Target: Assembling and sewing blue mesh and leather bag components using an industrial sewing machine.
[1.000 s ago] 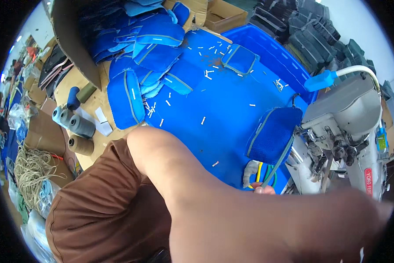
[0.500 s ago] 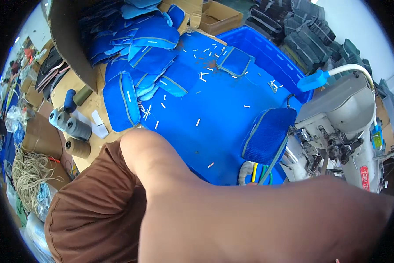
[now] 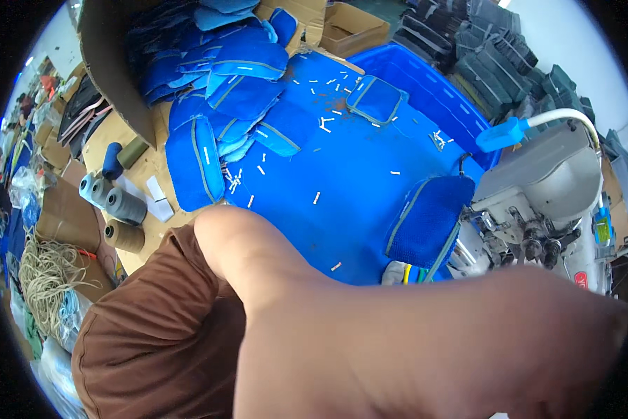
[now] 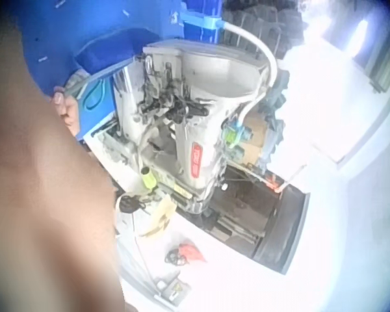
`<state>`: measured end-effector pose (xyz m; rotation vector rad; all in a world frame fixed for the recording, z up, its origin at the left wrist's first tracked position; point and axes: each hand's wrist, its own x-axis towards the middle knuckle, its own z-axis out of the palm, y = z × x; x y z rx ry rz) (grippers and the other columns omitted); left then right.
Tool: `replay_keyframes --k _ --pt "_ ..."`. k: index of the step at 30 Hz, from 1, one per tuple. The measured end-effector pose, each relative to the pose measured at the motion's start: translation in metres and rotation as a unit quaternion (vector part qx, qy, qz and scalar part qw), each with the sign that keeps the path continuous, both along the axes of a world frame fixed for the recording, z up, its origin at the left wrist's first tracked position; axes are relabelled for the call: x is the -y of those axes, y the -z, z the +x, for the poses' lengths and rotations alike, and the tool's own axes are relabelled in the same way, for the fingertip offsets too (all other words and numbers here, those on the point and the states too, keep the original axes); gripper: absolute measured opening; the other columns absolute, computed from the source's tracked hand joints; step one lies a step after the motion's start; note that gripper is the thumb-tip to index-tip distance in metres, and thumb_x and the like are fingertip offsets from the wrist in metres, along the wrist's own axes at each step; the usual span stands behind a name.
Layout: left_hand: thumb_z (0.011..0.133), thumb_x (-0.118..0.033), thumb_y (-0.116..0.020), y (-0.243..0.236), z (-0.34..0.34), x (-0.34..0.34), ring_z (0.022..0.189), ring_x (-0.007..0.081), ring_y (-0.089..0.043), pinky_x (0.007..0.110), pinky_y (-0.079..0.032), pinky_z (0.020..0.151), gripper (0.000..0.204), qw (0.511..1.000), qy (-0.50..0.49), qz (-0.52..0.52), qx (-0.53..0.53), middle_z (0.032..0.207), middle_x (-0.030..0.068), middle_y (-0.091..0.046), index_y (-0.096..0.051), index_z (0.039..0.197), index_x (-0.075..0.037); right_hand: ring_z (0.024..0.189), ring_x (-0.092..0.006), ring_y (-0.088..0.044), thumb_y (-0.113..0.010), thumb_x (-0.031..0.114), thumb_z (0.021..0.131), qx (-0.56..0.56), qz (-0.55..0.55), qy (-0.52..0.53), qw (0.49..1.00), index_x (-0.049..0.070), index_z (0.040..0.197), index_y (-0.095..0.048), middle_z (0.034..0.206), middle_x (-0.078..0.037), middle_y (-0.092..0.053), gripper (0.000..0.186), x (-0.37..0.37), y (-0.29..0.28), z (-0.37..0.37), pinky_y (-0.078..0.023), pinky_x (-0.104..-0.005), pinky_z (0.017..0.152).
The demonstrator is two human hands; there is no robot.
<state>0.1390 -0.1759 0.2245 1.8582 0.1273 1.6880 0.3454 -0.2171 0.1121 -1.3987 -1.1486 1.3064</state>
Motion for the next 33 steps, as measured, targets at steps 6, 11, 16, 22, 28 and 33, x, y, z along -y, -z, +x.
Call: replay_keyframes --k 6,11,16,22,28,33 --pt "0.087 -0.003 -0.065 0.004 -0.006 0.006 0.087 0.0269 -0.065 0.036 -0.054 0.075 0.017 0.999 -0.023 0.014 -0.037 0.099 0.0125 -0.065 -0.066 0.104 0.0 0.039 -0.0043 -0.04 -0.061 0.015 0.099 -0.084 0.001 -0.019 0.996 0.0 0.091 -0.061 0.072 -0.015 -0.07 0.017 0.001 -0.026 -0.011 -0.03 -0.0193 0.038" --pt "0.087 -0.003 -0.065 -0.007 -0.027 -0.032 0.087 0.0271 -0.065 0.036 -0.054 0.075 0.017 0.996 -0.019 0.038 -0.079 0.1 0.0125 -0.065 -0.066 0.104 -0.001 0.043 -0.005 -0.047 -0.06 0.012 0.099 0.002 0.057 0.015 0.998 0.001 0.089 -0.061 0.075 -0.014 -0.07 0.015 0.003 -0.012 0.002 -0.032 -0.0185 0.039" --pt "0.084 -0.011 -0.064 0.061 0.018 -0.066 0.1 0.028 -0.062 0.037 -0.051 0.083 0.03 0.903 -0.237 0.121 -0.337 0.112 0.0095 -0.06 -0.064 0.114 -0.005 0.041 -0.0047 -0.045 -0.055 0.013 0.102 -0.075 0.048 -0.025 0.996 -0.002 0.09 -0.06 0.072 -0.013 -0.069 0.02 0.002 -0.055 -0.02 -0.032 -0.018 0.039" --pt "0.081 -0.008 -0.068 0.094 0.042 -0.099 0.095 0.0257 -0.065 0.034 -0.055 0.076 0.027 0.924 -0.23 0.148 -0.267 0.107 0.0084 -0.066 -0.066 0.108 -0.005 0.047 -0.0054 -0.053 -0.054 0.011 0.101 -0.036 0.079 -0.106 0.991 -0.003 0.096 -0.06 0.077 -0.014 -0.072 0.016 0.005 -0.06 -0.007 -0.04 -0.0187 0.043" --pt "0.078 -0.005 -0.074 0.092 0.045 -0.096 0.087 0.0262 -0.07 0.035 -0.057 0.072 0.028 0.939 -0.291 0.059 -0.175 0.1 0.0079 -0.07 -0.068 0.105 -0.008 0.056 -0.0019 -0.048 -0.062 0.006 0.097 0.046 0.164 0.089 0.981 0.0 0.098 -0.058 0.076 -0.004 -0.064 0.007 -0.062 -0.031 0.002 -0.037 -0.0181 0.049" --pt "0.08 -0.015 -0.072 0.095 0.037 -0.086 0.091 0.0256 -0.071 0.034 -0.059 0.074 0.024 0.904 -0.294 0.17 -0.261 0.105 0.0106 -0.069 -0.068 0.102 -0.004 0.059 -0.0002 -0.044 -0.066 0.004 0.095 0.062 0.163 0.047 0.983 0.0 0.089 -0.059 0.067 0.004 -0.055 0.01 -0.076 -0.01 -0.001 -0.033 -0.0185 0.051"
